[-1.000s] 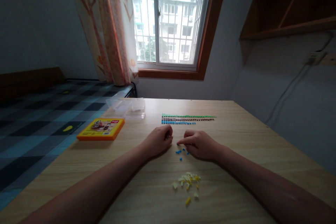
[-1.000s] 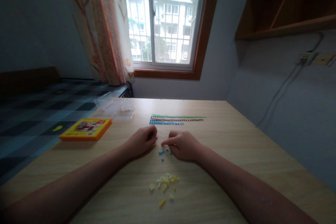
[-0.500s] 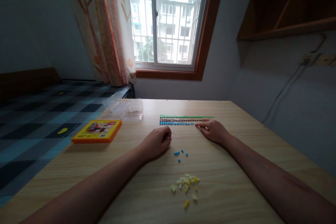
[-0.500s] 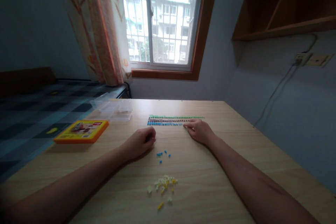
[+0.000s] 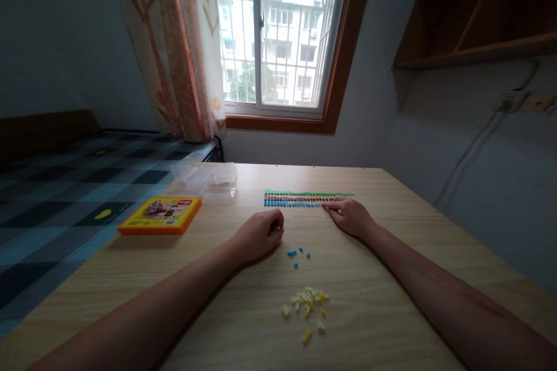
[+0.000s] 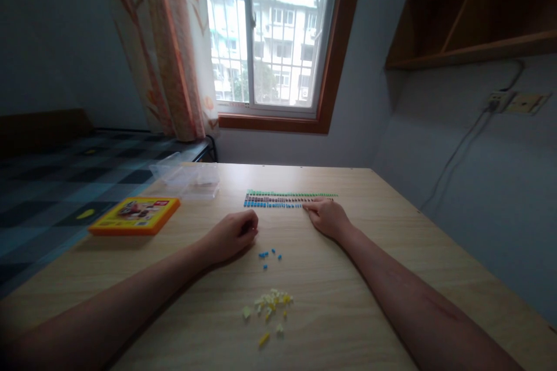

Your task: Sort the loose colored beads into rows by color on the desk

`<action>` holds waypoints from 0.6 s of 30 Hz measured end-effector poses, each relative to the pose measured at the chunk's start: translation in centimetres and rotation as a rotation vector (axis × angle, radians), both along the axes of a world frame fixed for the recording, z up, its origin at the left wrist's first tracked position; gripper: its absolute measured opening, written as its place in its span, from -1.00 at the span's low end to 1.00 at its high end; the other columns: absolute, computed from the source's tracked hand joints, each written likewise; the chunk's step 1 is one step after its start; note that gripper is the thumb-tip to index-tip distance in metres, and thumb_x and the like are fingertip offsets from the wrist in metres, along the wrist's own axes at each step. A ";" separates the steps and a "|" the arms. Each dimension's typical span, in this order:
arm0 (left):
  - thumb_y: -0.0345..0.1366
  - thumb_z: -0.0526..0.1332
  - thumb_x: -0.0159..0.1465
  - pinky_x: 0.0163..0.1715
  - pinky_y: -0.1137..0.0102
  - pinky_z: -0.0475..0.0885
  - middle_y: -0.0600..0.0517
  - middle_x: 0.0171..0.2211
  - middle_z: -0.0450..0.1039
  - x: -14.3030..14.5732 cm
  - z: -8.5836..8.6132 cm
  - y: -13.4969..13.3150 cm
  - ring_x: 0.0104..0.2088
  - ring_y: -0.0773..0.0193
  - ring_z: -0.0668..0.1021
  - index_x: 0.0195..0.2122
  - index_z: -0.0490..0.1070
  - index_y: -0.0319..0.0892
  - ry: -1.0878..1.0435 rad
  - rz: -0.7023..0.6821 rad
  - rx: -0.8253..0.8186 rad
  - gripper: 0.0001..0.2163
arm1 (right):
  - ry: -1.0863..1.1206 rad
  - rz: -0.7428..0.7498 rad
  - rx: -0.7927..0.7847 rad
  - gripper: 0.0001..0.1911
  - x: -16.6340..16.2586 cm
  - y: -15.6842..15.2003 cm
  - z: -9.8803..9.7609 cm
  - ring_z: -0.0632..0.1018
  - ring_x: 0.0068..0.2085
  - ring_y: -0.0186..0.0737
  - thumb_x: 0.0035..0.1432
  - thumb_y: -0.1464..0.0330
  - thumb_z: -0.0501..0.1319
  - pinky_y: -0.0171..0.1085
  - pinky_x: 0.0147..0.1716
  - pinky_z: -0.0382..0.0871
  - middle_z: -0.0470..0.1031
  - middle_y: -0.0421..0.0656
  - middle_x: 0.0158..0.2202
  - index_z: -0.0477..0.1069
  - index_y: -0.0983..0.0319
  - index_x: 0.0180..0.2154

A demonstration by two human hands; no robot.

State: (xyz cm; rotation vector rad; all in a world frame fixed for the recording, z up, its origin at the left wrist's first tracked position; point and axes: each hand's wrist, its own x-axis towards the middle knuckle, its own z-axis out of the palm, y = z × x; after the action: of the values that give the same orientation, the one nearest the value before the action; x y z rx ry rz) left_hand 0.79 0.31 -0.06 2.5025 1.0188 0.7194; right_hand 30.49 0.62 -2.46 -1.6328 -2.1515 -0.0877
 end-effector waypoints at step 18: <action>-0.28 0.21 0.11 -0.49 0.48 0.16 0.13 -0.50 0.35 -0.2 0.9 -0.6 -0.49 0.37 0.34 -0.45 0.31 -0.17 0.110 -0.093 -0.084 -0.90 | 0.255 0.347 0.008 -0.75 -2.9 -2.2 0.9 0.42 -0.46 -0.32 0.19 0.41 0.15 -0.34 -0.40 0.30 0.49 -0.15 -0.42 0.60 0.21 -0.19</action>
State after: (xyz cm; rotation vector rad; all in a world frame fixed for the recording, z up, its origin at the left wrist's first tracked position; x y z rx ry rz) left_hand 0.59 -0.32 0.88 2.5203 0.9415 0.5064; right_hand 27.57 -1.53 -1.57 -1.1720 -2.1901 0.2050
